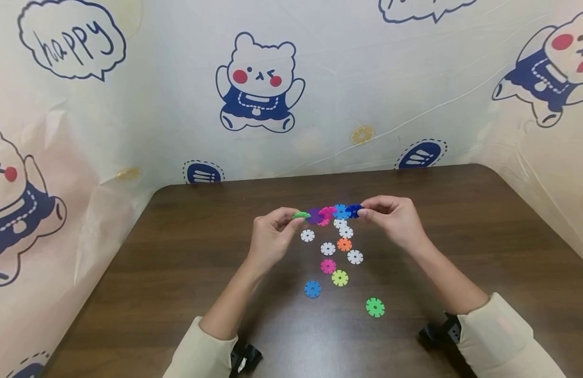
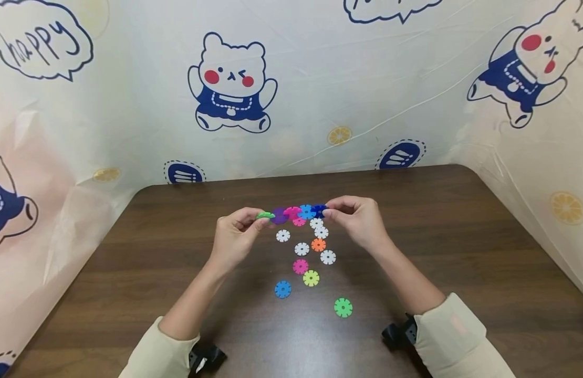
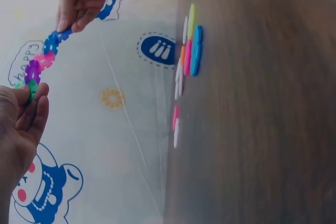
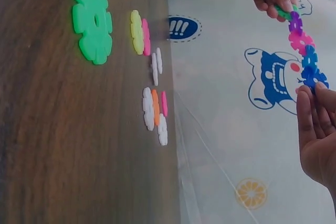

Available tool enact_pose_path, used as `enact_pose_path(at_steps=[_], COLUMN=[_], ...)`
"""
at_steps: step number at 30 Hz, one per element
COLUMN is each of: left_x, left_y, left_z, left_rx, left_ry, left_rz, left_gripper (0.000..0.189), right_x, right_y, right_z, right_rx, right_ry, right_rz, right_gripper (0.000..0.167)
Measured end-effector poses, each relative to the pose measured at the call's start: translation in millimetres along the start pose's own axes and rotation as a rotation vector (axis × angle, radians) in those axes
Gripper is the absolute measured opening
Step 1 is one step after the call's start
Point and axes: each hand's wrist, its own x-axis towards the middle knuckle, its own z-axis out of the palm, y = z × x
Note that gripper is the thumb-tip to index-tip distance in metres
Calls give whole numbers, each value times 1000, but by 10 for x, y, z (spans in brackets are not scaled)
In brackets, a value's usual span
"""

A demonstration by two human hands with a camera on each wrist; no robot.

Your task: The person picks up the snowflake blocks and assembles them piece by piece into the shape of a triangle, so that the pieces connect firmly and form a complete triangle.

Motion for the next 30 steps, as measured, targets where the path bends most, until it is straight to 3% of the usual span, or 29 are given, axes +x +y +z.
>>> enact_pose_path(at_steps=[8,10,15,19,21,25,30], left_x=[31,35,42,73,89,110,129], left_y=[-186,-190,-369,-384,-373,-344,-310], left_z=[-7,-12,34,225,341,510,575], left_rx=[-20,-34,-85,-179,-254,-433,-455], left_ry=[9,9,-13,-61,-52,55,138], left_rz=[-34,-96,-256,-379,-411,-402,-351], left_gripper=[12,20,34,29,30,28,21], right_x=[4,16,55,73,79,83,82], right_y=[20,24,5,-33,-51,-76,-88], right_z=[0,-4,12,110,190,339,413], right_rx=[55,64,102,191,261,388,439], right_ry=[1,9,24,29,23,7,23], right_rz=[17,19,19,2,-1,14,25], right_gripper=[20,22,25,18,9,10,16])
